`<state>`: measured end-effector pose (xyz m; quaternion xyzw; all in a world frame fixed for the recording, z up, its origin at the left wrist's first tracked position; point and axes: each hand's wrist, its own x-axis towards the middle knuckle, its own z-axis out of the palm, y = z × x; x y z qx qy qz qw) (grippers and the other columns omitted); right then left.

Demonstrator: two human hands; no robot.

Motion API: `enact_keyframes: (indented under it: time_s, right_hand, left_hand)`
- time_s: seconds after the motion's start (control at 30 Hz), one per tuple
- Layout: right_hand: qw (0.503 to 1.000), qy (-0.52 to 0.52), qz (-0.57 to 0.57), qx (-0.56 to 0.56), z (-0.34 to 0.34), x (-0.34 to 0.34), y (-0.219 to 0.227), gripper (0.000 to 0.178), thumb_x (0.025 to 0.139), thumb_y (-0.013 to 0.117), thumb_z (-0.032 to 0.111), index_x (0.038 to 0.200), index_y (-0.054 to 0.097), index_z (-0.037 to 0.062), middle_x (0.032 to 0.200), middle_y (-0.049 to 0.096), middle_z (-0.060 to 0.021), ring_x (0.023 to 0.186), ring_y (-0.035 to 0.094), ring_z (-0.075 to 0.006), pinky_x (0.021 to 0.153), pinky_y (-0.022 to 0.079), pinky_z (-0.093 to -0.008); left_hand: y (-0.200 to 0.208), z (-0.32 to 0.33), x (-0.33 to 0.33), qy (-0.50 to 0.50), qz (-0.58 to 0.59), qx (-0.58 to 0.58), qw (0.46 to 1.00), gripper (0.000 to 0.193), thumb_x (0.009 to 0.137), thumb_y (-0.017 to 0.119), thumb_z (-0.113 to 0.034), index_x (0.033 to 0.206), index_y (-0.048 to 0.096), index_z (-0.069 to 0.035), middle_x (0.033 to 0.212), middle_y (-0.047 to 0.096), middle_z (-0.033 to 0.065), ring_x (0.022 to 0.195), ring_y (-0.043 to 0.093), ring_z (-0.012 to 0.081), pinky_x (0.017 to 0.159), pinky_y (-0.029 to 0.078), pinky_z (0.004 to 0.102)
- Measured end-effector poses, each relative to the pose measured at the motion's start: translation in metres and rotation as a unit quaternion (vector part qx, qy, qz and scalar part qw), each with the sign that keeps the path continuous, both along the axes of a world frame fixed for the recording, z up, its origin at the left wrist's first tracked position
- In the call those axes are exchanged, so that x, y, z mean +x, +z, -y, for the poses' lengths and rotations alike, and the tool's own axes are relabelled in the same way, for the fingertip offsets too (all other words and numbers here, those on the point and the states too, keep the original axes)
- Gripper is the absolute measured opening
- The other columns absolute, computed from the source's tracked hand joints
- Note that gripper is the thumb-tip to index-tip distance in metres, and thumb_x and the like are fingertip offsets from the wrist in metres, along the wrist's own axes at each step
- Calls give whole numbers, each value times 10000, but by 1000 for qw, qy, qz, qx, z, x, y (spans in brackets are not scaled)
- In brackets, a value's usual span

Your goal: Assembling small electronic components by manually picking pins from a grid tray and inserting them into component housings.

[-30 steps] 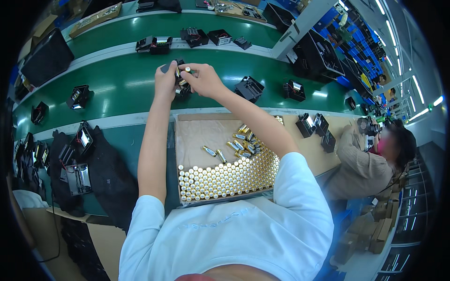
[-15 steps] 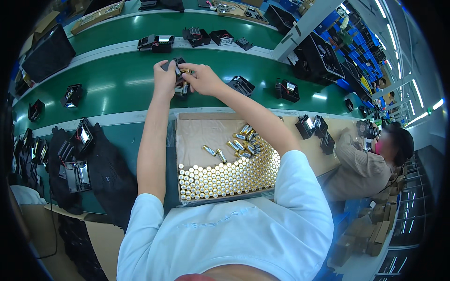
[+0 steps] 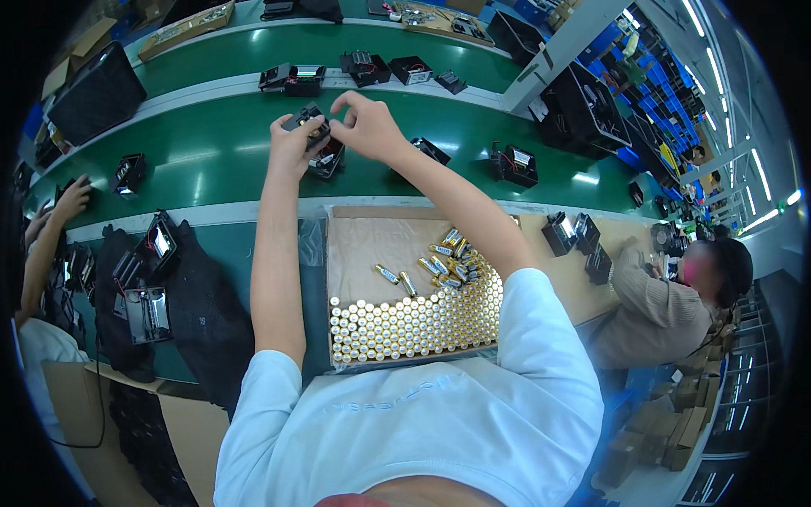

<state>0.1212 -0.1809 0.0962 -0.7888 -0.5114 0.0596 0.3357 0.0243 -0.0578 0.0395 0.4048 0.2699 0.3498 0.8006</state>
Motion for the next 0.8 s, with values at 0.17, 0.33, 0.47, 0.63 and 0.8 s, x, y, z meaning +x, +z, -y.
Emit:
enact_keyframes:
  time_s: [0.17, 0.33, 0.47, 0.63, 0.8]
  right_hand:
    - [948, 239, 178, -107, -17, 3, -20, 282, 830, 651, 120, 1107, 668, 71, 820, 699, -87, 619, 626, -191, 603, 485, -307]
    - [923, 251, 246, -157, -35, -8, -32, 215, 839, 623, 92, 1043, 660, 35, 837, 711, -75, 665, 646, -228, 647, 499, -329]
    - [913, 326, 247, -11, -43, -2, -40, 171, 880, 576, 89, 1021, 653, 28, 835, 712, -60, 678, 655, -205, 641, 500, -324]
    - [973, 207, -85, 62, -40, -22, -20, 158, 912, 560, 99, 1021, 649, 27, 816, 708, -56, 694, 655, -165, 621, 496, -313]
    - [991, 96, -94, 19, -55, 1, 17, 121, 898, 606, 94, 959, 680, 19, 752, 689, -62, 666, 628, -123, 571, 478, -287]
  left_hand:
    - [-17, -18, -3, 47, -44, 73, 995, 596, 810, 704, -24, 1263, 318, 7, 1125, 483, 249, 868, 631, 299, 630, 606, 346]
    - [-17, -32, -16, 68, -22, 28, 997, 555, 819, 684, -20, 1254, 341, -3, 1107, 499, 247, 866, 629, 293, 629, 606, 353]
    - [-9, -36, -25, 52, -66, 77, 993, 515, 849, 663, -36, 1261, 355, -18, 1138, 485, 242, 901, 623, 312, 659, 612, 370]
    - [-13, -47, -29, 36, -68, 94, 993, 451, 878, 616, -70, 1257, 377, -25, 1149, 483, 230, 900, 621, 307, 652, 613, 369]
    - [-3, -41, -34, 14, -86, 109, 990, 406, 886, 576, -80, 1247, 397, -27, 1146, 495, 219, 902, 612, 289, 634, 611, 363]
